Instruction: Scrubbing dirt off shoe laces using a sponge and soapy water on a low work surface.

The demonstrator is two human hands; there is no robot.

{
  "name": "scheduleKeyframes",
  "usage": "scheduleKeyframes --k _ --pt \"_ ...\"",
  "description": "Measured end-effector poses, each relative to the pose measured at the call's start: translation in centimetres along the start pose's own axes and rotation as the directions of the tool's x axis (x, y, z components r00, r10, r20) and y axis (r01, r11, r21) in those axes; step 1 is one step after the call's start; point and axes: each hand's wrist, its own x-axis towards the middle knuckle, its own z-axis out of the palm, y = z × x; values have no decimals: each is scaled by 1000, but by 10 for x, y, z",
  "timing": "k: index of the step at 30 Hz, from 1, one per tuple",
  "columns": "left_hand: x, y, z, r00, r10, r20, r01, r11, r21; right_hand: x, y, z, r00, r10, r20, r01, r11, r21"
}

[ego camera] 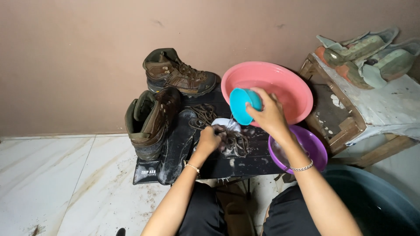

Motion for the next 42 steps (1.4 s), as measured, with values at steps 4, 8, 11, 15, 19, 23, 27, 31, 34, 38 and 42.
scheduleKeyframes --k 4,8,11,15,19,23,27,31,34,38,42 --pt "-43 34 -19 998 58 -1 -58 998 28 29 58 -4 993 95 -67 -92 995 48" --pt "-62 63 -39 970 209 -122 -203 977 60 40 96 0 991 118 -58 -122 989 -84" --pt "-80 74 -55 962 196 -188 -178 978 108 31 86 23 955 -221 -200 189 968 -166" --pt "-99 79 -67 947 205 -247 -165 971 170 5 42 83 863 -444 240 497 832 -247" --pt "-88 64 -68 935 226 -272 -201 973 116 2 59 124 815 -432 386 572 708 -414" --pt "-67 37 -62 965 37 -259 -98 970 -223 2 52 80 891 -195 409 295 935 -196" --pt "-48 27 -34 991 -53 -125 -52 704 -709 -23 27 -19 923 7 384 75 977 -198" --pt "-40 10 -3 996 -18 -87 -62 562 -825 -24 72 -66 884 180 431 30 899 -437" --pt "-26 -25 15 992 -119 -29 64 703 -708 -14 112 -61 794 344 501 7 819 -574" --pt "-45 -33 6 980 -196 -37 191 975 -109 -17 106 -55 748 372 549 15 818 -575" --pt "-40 -43 -5 973 -220 -68 229 958 175 -39 -1 -64 840 323 436 -87 873 -479"
